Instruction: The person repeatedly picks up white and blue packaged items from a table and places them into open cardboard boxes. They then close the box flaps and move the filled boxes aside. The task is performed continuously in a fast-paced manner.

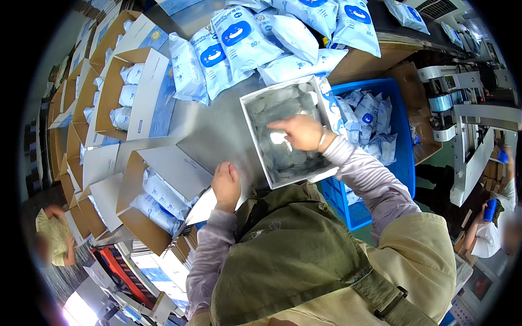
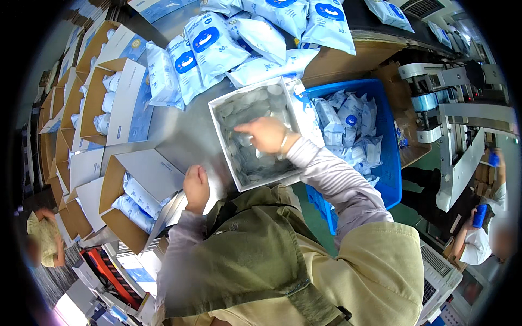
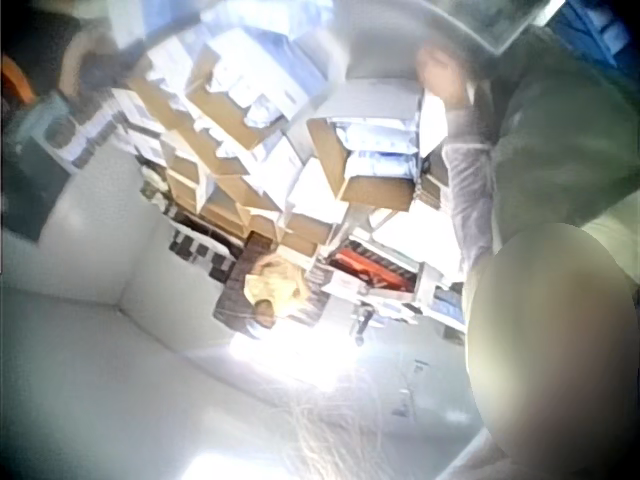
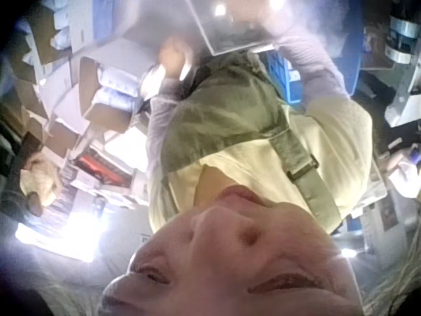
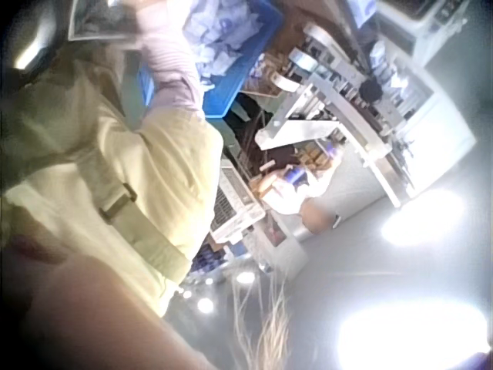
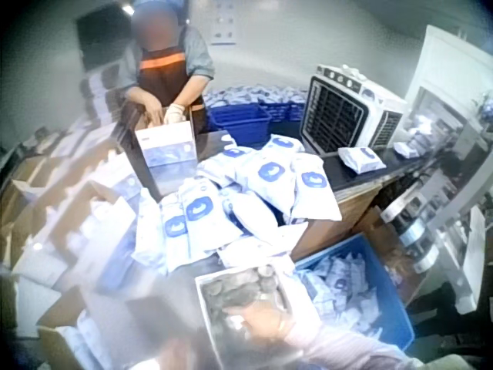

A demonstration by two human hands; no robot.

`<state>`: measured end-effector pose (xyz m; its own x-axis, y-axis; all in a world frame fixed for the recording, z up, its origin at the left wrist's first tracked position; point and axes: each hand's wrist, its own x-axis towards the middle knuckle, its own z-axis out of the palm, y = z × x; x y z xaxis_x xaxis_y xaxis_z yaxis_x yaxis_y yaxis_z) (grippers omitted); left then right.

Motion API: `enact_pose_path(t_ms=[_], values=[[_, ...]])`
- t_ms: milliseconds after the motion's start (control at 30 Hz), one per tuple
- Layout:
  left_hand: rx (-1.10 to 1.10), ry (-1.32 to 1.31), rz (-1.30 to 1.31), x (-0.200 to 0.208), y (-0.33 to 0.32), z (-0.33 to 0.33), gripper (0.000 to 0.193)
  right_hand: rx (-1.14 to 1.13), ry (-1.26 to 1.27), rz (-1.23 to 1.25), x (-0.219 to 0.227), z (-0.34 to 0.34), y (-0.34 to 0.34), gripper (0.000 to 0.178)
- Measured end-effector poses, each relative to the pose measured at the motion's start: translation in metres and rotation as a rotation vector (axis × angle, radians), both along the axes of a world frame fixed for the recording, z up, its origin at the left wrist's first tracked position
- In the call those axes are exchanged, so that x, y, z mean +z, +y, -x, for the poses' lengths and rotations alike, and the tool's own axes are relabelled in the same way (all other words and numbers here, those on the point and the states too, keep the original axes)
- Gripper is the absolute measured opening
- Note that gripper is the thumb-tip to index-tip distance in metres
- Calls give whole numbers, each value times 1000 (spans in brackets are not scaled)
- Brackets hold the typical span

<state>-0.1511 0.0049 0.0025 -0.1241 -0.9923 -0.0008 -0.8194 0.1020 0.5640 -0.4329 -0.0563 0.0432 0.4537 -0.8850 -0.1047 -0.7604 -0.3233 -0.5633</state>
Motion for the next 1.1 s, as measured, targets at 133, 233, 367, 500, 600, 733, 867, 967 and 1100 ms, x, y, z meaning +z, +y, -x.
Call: enact_pose_path(t_ms=[133,233,367,500,600,733,867,967,1100], values=[[21,208,-18,75,22,-16,7,-31,75,83,-15,-11,0,22],[163,398,72,119,40,-52,8,-161,-75,139,-6,2,3,11],[516,618,374,141,50,-119,13,-465,-818,-455,11,16,7,11],[661,643,383,139,49,-182,12,-278,-1000,-639,84,-67,6,23],[670,538,320,117,48,-220,13,-46,-1105,-638,123,-164,13,28],[287,-96,188,106,71,-268,29,332,-517,-111,130,-273,25,45],[268,-58,77,128,95,-265,29,217,-644,161,112,-298,20,40],[40,-52,309,146,119,-247,23,-11,-580,246,98,-274,5,19],[15,-307,218,107,120,-273,16,-150,-605,-885,27,-244,-7,83]])
